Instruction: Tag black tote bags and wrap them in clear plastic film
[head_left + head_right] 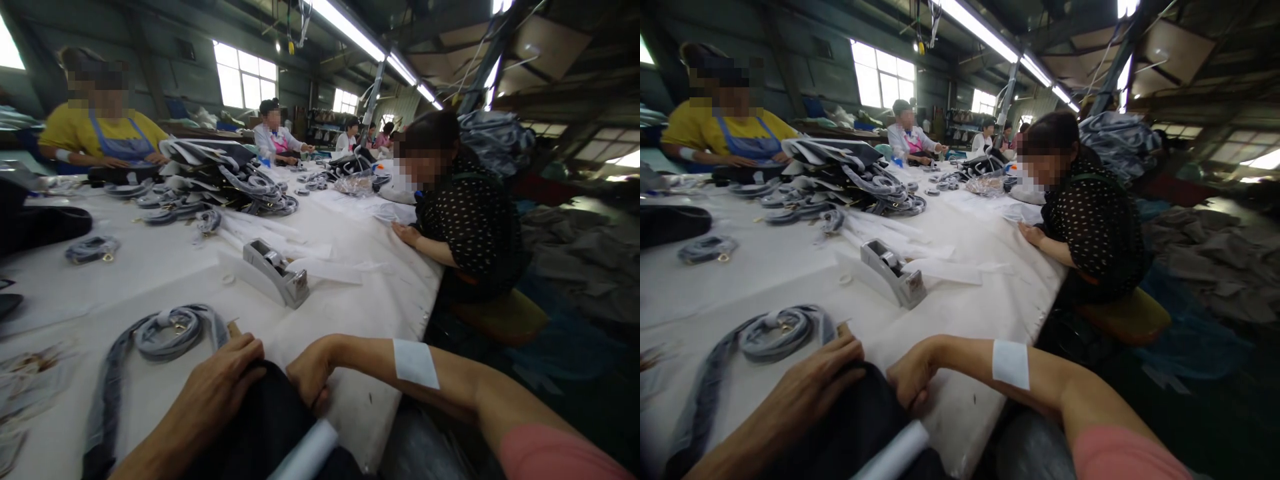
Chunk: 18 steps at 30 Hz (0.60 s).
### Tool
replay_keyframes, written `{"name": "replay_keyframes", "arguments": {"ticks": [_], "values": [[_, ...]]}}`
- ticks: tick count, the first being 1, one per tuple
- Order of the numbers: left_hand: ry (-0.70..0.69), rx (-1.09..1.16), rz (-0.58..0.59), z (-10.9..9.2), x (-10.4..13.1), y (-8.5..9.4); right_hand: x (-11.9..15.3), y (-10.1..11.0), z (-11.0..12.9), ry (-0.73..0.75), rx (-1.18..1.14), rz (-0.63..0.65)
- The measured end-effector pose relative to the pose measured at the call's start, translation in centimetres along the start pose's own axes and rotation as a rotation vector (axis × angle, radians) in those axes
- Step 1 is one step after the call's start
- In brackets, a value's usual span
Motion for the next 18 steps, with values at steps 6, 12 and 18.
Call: {"name": "replay_keyframes", "arguments": {"ticks": [6,12,18], "values": [[-0.026,0.031,-0.109,2.2,-0.3,0.7,0.7,2.8,-1.0,0.041,-0.35,-0.296],[-0.023,0.038,-0.227,2.3,-0.1,1.2,1.4,5.1,-0.2,0.128,-0.493,-0.525],[0.001,0.039,-0.345,3.3,0.2,2.8,2.5,6.2,-0.3,0.166,-0.647,-0.619]]}}
Point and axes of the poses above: each hand's wrist, its own x-axis away from the middle knuckle, its own y-axis out of the back of the hand, z = x × y, the point moved 10 cm from there along -x, towards the middle knuckle, and after that the axes turned 3 degrees about -z, right-handed, at the moved point
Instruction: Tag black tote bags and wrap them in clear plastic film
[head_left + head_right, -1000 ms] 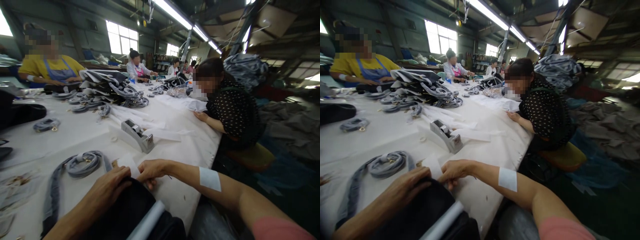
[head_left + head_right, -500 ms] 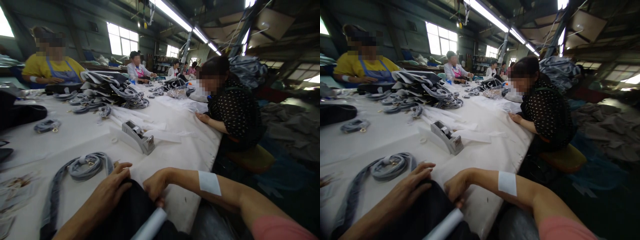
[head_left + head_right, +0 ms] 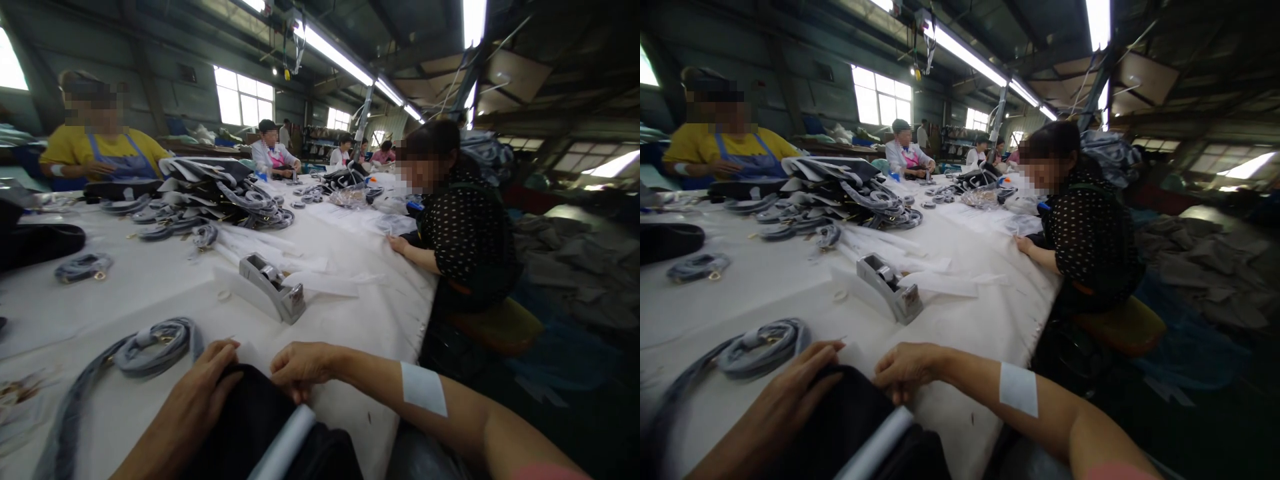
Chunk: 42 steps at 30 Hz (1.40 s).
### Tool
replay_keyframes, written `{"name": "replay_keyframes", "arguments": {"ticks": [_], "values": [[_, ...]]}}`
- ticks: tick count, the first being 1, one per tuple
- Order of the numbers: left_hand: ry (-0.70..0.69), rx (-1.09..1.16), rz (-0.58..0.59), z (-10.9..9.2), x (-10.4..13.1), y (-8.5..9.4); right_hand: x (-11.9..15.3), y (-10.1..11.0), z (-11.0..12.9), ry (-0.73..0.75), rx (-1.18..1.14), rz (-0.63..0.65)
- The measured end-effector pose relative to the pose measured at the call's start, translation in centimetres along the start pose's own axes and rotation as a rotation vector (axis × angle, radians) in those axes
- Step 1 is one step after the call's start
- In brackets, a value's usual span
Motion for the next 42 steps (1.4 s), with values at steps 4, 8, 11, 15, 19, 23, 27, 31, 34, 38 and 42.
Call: {"name": "replay_keyframes", "arguments": {"ticks": [4,8,11,15,19,23,27,31,34,38,42], "values": [[-0.004,-0.007,-0.105,0.3,0.0,1.6,3.8,3.1,-0.2,0.099,-0.03,-0.174],[-0.013,-0.032,-0.138,0.1,0.3,1.6,7.2,2.6,-4.3,-0.065,-0.072,-0.092],[-0.037,-0.036,-0.163,-0.1,0.5,1.1,8.4,1.9,-6.6,-0.118,-0.19,-0.075],[-0.054,-0.034,-0.175,0.2,0.7,0.6,9.1,0.9,-7.9,-0.14,-0.22,-0.074],[-0.056,-0.023,-0.19,0.8,0.8,0.5,9.6,0.5,-8.3,-0.18,-0.095,-0.106],[-0.048,-0.017,-0.206,1.1,0.8,0.6,9.5,0.7,-8.7,-0.233,-0.065,-0.197],[-0.015,-0.012,-0.191,1.3,0.8,0.4,9.0,1.2,-8.7,-0.196,-0.128,-0.286],[0.016,-0.015,-0.191,2.2,1.1,-0.3,9.3,1.1,-9.0,-0.207,-0.058,-0.207],[0.057,0.003,-0.164,4.0,1.6,-1.4,10.3,1.3,-9.7,-0.208,0.008,-0.155],[0.108,0.07,-0.136,6.0,2.2,-2.4,11.5,2.2,-11.6,-0.201,0.002,-0.219],[0.153,0.092,-0.073,6.6,2.0,-3.4,11.1,2.9,-12.7,-0.137,0.041,-0.361]]}}
Point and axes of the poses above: each hand's wrist, its own x-axis away from the middle knuckle, its own y-axis out of the back of the hand, z = x × y, the point moved 10 cm from there along -x, towards the middle knuckle, and after that the axes turned 3 degrees about -z, right-handed, at the moved point
